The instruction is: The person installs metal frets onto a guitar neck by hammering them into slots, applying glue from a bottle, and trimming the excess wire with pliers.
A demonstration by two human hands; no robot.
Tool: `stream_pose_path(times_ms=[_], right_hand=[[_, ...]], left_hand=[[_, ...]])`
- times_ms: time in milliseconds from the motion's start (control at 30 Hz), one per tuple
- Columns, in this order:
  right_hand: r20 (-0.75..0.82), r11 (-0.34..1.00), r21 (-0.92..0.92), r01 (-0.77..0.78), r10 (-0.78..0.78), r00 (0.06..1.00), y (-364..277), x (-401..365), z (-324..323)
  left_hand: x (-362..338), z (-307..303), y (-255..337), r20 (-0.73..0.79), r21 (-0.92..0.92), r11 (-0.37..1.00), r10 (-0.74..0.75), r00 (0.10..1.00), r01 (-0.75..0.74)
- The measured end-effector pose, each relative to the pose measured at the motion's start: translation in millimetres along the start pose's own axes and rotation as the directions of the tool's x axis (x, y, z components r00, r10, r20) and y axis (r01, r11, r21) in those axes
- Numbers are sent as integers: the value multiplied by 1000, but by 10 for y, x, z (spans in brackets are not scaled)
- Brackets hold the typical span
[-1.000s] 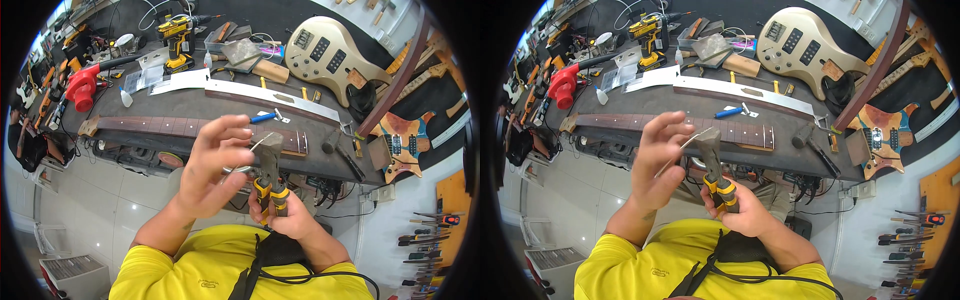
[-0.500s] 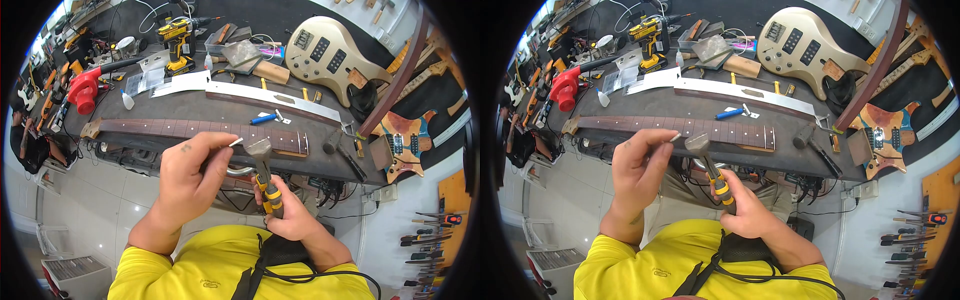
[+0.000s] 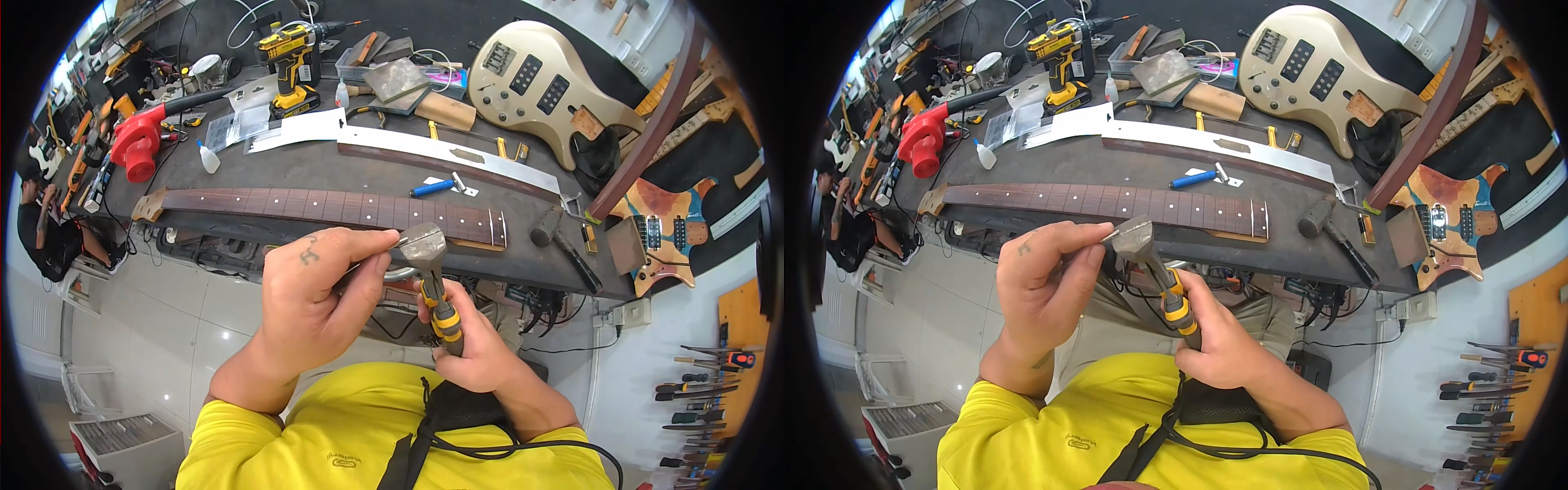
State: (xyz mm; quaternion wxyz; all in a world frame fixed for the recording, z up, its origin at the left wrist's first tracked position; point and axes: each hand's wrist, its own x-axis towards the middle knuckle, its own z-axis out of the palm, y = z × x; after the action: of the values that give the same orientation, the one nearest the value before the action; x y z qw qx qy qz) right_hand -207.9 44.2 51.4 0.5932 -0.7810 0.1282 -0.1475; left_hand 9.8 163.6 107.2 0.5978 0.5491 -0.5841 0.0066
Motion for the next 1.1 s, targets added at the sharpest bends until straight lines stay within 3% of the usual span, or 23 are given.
stream_pose_path(times_ms=[233, 567, 600, 633, 667, 700, 733, 800, 900, 967, 1100], right_hand=[[3, 1000, 25, 5, -5, 1000, 20, -5, 12], [-86, 995, -104, 7, -16, 996, 38, -4, 61], [-75, 996, -87, 1, -8, 997, 34, 4, 53], [-74, 996, -87, 2, -9, 997, 32, 7, 40], [-26, 999, -28, -19, 18, 1000, 30, 7, 21], [26, 999, 31, -43, 42, 999, 28, 9, 17], [29, 999, 32, -41, 40, 999, 62, 7, 34], [62, 959, 284, -24, 7, 998, 161, 16, 67], [118, 958, 282, -46, 13, 993, 133, 51, 47], [94, 962, 273, -26, 0, 996, 222, 27, 68], [114, 962, 271, 29, -62, 992, 236, 42, 29]], left_hand=[[11, -7, 2, 20, 13, 998, 64, 998, -65], [-24, -78, -22, 61, 1, 995, 101, 993, -101], [-61, -114, -1, 100, -198, 965, -156, 983, 174], [-81, -133, 11, 188, -371, 823, -388, 902, 431], [-64, -106, -44, 186, -371, 823, -388, 903, 430], [-35, -41, -165, 299, -646, 608, -354, 886, 461], [-25, 32, -288, 392, -827, 309, -283, 876, 470], [-34, 190, -386, 508, -818, 222, -153, 848, 530], [-31, 302, -378, 574, -810, 98, -75, 816, 579], [0, 328, -417, 642, -763, -34, 82, 762, 646], [-20, 339, -468, 665, -747, 83, 67, 744, 660]])
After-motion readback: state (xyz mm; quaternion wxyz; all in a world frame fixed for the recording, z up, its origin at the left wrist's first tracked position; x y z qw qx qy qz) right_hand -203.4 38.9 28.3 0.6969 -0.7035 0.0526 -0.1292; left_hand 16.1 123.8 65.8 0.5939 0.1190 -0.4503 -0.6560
